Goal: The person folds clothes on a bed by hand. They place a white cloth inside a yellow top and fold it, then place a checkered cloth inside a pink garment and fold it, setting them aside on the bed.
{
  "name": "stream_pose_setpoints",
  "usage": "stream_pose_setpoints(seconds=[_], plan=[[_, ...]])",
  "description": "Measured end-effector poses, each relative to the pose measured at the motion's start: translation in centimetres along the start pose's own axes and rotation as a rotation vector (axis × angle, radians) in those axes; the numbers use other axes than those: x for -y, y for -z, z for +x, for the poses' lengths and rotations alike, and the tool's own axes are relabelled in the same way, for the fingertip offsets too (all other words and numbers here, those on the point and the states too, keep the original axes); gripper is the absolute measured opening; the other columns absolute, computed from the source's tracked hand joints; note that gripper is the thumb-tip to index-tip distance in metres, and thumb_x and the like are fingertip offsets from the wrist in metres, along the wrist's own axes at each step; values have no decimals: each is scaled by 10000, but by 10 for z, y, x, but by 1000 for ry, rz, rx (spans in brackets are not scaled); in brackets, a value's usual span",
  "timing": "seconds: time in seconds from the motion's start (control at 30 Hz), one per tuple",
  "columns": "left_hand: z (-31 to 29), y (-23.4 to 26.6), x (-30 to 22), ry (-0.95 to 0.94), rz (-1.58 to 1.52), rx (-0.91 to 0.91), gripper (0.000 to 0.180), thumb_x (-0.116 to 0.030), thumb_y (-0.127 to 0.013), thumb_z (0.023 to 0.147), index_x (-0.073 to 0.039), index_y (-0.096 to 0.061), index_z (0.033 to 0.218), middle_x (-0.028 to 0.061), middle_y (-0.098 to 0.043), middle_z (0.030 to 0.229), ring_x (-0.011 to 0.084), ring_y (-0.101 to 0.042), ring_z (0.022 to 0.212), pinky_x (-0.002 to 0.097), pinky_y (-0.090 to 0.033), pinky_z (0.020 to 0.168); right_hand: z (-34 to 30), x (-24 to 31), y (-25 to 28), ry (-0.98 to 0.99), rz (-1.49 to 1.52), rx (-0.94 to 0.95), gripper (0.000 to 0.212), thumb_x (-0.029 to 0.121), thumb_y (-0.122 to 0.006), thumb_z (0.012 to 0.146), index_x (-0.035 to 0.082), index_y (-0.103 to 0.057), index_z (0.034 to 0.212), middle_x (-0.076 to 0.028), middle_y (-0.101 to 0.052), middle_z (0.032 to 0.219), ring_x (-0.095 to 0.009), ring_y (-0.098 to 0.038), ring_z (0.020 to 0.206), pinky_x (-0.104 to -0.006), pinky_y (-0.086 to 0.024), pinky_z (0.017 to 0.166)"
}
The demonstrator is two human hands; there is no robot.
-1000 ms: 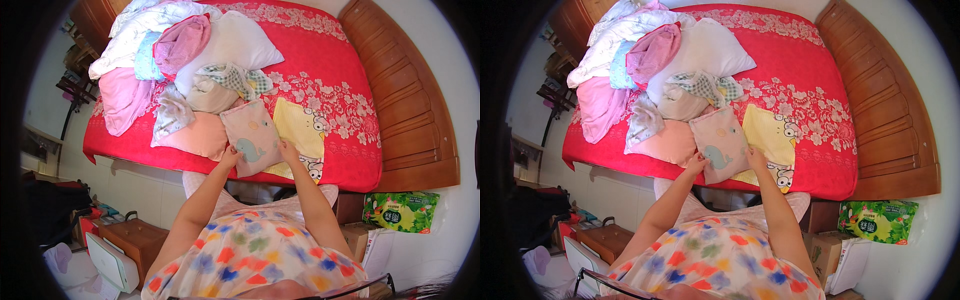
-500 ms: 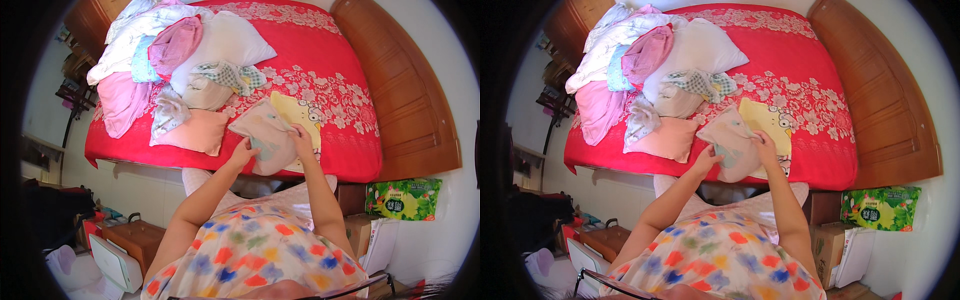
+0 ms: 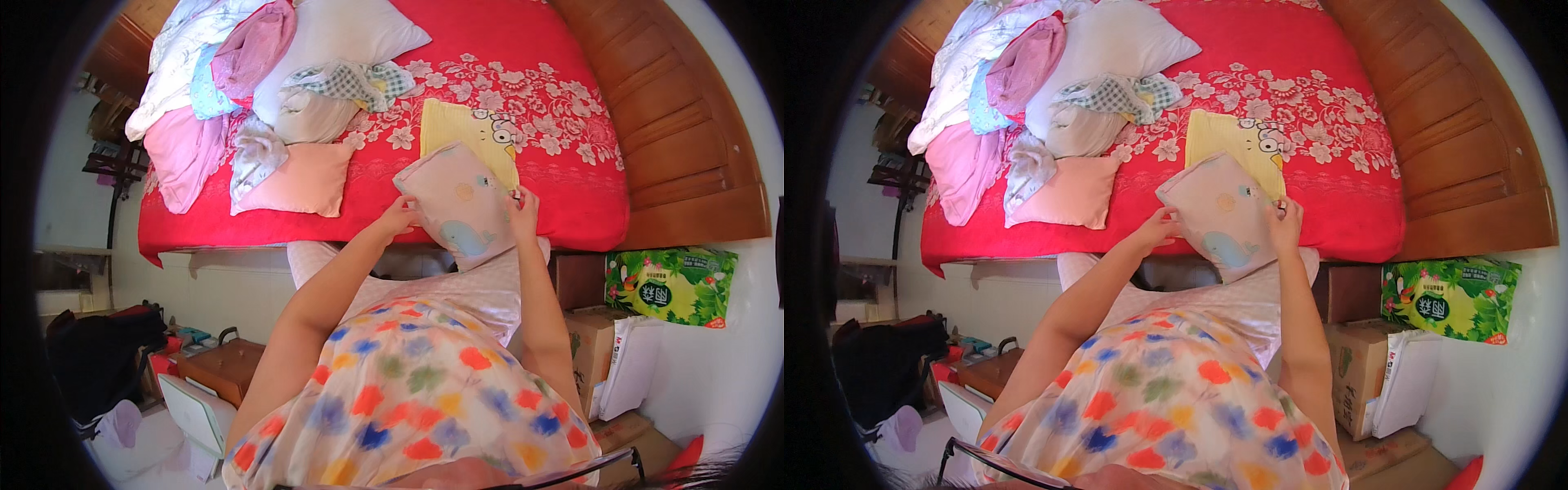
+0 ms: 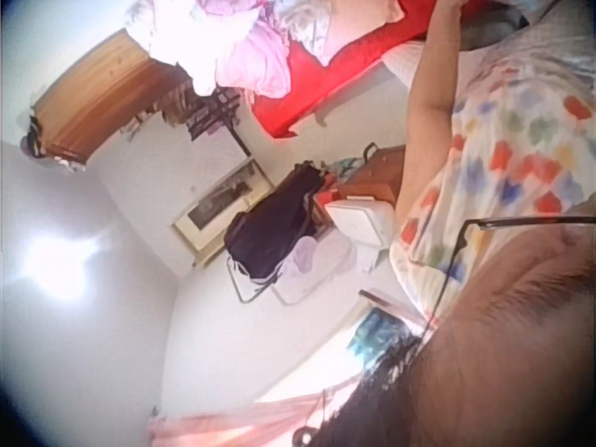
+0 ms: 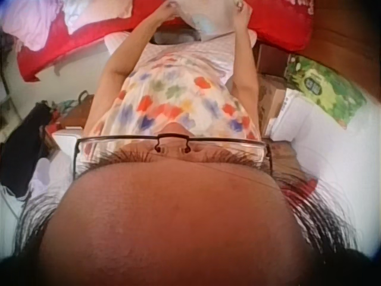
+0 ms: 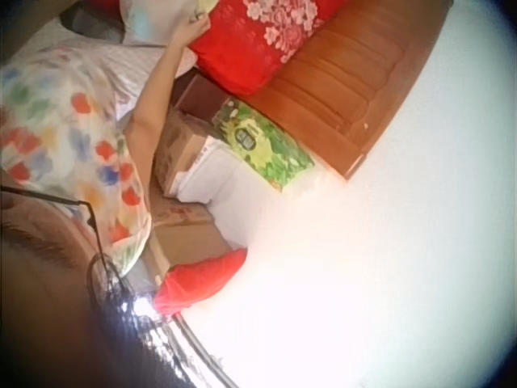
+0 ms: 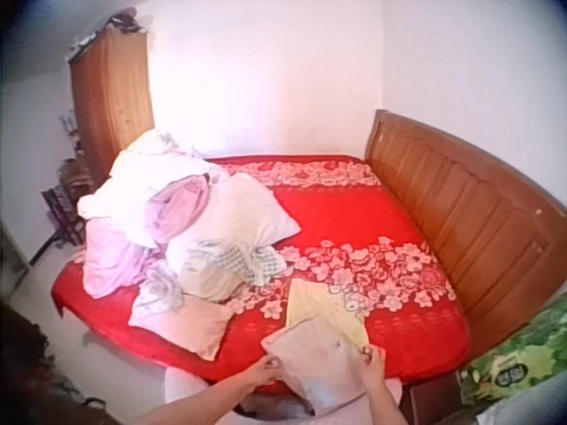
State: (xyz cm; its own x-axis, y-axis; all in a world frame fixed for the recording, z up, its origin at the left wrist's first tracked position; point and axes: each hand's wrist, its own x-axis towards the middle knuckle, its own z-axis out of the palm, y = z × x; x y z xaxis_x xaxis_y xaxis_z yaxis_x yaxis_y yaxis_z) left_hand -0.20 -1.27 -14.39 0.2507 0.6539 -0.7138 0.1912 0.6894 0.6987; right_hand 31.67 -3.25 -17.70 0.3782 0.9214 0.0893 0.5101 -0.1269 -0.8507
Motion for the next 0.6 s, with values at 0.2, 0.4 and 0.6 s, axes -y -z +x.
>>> stream_pose_setpoints(seconds=[0.2, 0.4, 0.6], plan=[[20, -10, 14, -8, -21, 42, 546, -222, -641, 859, -181, -388, 1341, 56, -562, 1151, 196, -548, 1080, 406, -408, 946, 33, 23, -40, 152, -371, 99, 740, 348, -728, 772, 45, -410, 1367, -239, -400, 1392, -356, -406, 1277, -405, -380, 1012], [30, -21, 14, -24, -11, -39, 474, -169, -635, 868, -180, -461, 1308, 39, -558, 1107, 175, -554, 1027, 366, -469, 854, 15, 80, -42, -59, -288, 402, 709, 264, -706, 790, 117, -394, 1409, -248, -454, 1342, -384, -487, 1209, -412, -421, 983], [41, -23, 23, -119, -194, -95, 446, -124, -598, 883, -117, -476, 1312, 67, -569, 1053, 155, -584, 890, 286, -492, 743, -39, 64, -66, 395, -336, 262, 609, 229, -719, 734, 152, -528, 1307, -247, -434, 1347, -389, -513, 1134, -443, -447, 891]])
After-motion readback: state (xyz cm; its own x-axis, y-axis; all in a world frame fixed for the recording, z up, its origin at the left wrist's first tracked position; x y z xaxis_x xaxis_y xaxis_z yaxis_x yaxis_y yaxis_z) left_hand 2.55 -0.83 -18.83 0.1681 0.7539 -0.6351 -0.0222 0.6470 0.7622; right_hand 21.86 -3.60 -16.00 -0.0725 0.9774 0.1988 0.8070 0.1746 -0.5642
